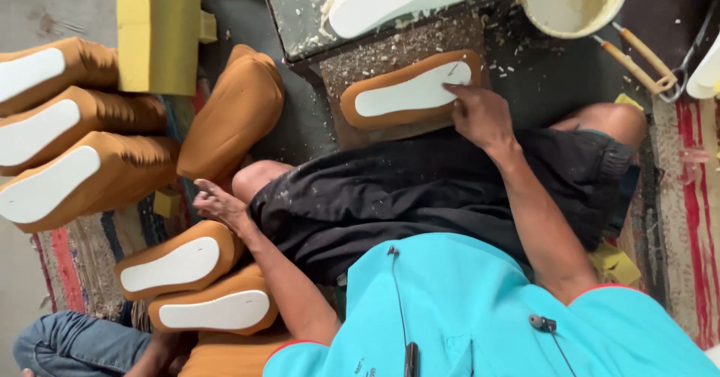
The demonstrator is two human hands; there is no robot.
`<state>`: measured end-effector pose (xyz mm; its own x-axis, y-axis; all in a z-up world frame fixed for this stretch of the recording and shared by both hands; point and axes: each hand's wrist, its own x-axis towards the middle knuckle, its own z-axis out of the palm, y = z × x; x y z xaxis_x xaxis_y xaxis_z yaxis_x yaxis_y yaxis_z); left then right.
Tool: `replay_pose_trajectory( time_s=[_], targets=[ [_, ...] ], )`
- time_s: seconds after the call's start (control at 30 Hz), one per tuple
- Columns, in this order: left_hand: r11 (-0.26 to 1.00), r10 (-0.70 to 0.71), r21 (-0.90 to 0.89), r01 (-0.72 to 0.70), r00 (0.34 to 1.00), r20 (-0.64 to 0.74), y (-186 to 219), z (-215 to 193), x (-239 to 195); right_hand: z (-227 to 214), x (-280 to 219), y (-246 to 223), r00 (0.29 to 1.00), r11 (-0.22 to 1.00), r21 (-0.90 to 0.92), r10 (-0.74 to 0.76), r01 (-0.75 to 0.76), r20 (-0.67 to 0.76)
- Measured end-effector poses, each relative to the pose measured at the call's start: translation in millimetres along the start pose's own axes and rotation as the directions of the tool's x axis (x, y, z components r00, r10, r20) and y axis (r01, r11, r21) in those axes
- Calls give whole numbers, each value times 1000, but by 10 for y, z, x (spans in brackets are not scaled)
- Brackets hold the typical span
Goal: The person sits on the floor of a shoe workshop and rubs white foam insole pieces with a yellow sponge block, dipping the sponge in a bowl between passes. They set finished insoles aside, handle brown foam shoe uppers, and continue smoothing more insole pieces one at a time.
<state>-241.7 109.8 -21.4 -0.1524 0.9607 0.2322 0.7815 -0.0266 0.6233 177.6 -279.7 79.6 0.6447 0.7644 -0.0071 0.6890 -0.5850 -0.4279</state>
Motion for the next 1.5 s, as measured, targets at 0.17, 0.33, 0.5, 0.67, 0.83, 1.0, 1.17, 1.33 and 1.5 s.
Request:
replay_pose_trajectory(
  time_s=[0.17,0.33,0.5,0.67,0.83,1.0,1.17,1.33,1.5],
  targets=[
    [997,13,71,-18,997,81,-138,102,-9,-369,-243,-79,964,894,447,150,-37,-221],
    [982,10,185,-44,983,184,-173,118,62,-340,-558,213,893,773,629,335,-77,-302],
    [956,114,251,-151,981,156,701,-69,-50,-178,-729,476,831,658,750,457,-75,-318],
    [831,547,51,-554,831,102,1432,162,273,-120,-732,490,774,623,776,537,-96,-335],
    [718,601,221,-660,748,280,1431,840,618,-202,-738,262,769,704,710,472,-34,-431],
    [565,794,53,-824,559,239,1742,377,518,-366,-704,-351,847,864,497,318,-74,-426],
    [204,939,-96,-974,166,301,2230,-158,-272,-788,-145,-1240,911,874,425,-46,235,-409],
    [-57,950,-540,-840,-212,230,2795,-813,-1192,-741,65,-1198,885,778,447,-295,441,-360],
    [293,833,-603,-742,-111,542,2427,-531,-1191,-469,-440,-493,981,646,750,-8,-143,194]
  ],
)
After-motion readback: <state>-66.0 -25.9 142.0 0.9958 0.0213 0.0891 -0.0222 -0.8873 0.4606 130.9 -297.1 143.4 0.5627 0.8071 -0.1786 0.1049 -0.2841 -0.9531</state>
